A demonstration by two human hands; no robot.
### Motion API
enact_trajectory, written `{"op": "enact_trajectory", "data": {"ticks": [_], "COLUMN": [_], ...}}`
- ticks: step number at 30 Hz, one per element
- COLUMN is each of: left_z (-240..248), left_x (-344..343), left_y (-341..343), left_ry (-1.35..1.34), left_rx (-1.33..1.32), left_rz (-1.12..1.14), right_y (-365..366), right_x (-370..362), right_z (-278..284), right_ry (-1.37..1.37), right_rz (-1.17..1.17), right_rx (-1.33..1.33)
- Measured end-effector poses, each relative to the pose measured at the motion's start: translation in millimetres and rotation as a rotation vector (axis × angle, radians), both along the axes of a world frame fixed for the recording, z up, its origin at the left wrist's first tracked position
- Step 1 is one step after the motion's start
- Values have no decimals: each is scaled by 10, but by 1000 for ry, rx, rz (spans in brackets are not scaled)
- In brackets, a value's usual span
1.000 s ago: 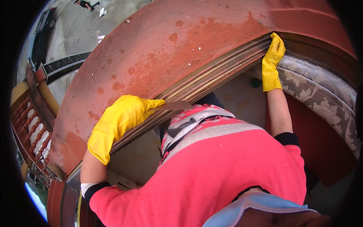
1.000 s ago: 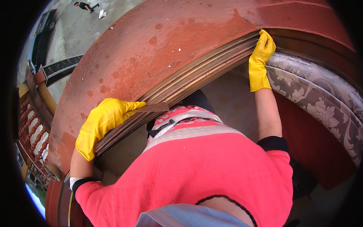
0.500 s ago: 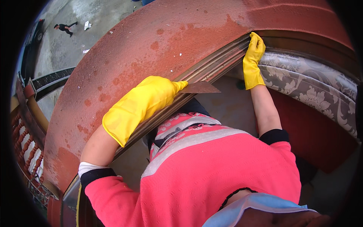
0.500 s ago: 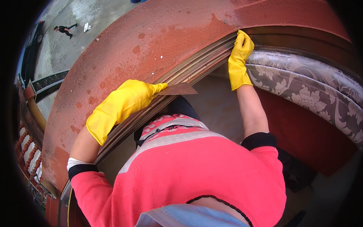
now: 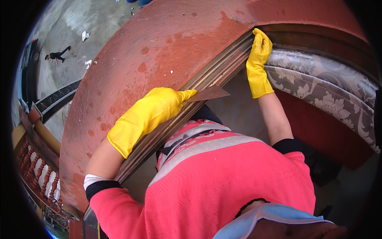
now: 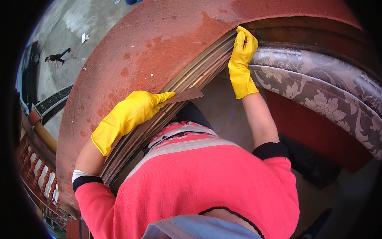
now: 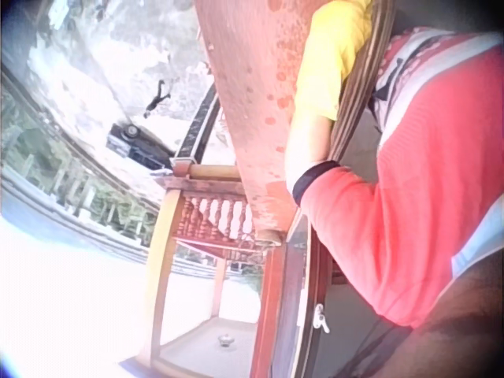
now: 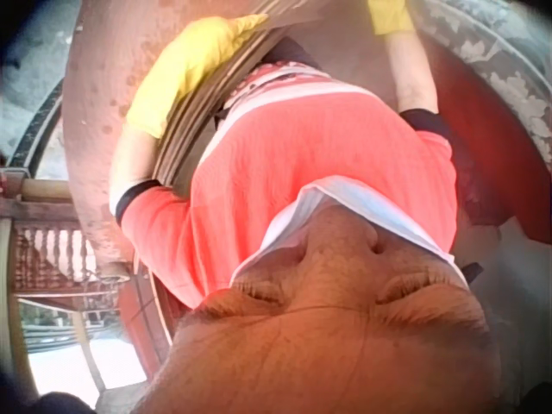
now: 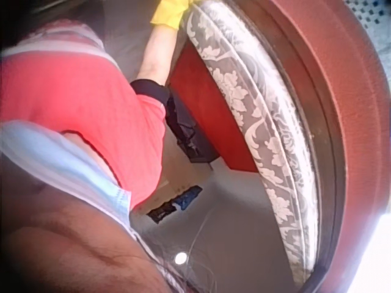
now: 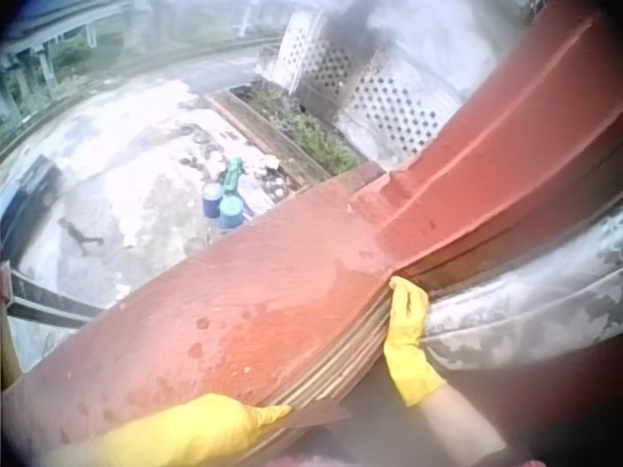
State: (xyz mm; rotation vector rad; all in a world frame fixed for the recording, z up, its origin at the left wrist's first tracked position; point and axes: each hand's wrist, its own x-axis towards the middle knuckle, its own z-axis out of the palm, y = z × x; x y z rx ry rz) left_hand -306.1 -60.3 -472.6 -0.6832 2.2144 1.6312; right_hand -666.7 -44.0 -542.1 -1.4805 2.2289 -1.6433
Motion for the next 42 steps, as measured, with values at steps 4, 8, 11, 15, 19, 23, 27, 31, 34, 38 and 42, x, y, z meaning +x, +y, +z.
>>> {"op": "enact_trajectory", "data": {"ticks": [4,8,11,15,19,23,27,31,34,38,42], "left_z": [-52,128,-58,-117,-147,-115,-181,-189,-254,-202,-136], "left_x": [-392,-299,-435,-721,-531,-1037,-897,-762,-1237,-1086,-864], "left_y": [-167,-322,-232,-357,-387,-508,-617,-566,-684,-756,-668], "left_ry": [-18,-286,48,-32,9,89,145,131,150,171,59], "left_rx": [48,241,17,55,93,34,-33,46,38,-10,33], "left_rz": [63,-30,15,10,-73,22,-79,-54,-41,-84,-101], "right_y": [22,40,44,48,35,25,56,72,49,92,125], "right_x": [-79,-78,21,-13,-21,17,5,41,47,44,30], "right_z": [-38,-23,5,2,17,53,75,101,130,184,126], "right_ry": [141,66,94,144,131,149,135,87,91,-61,-291], "right_rz": [-1,-49,-35,-13,-34,-22,-17,-15,7,48,37], "right_rx": [130,107,77,89,80,95,118,108,122,97,35]}}
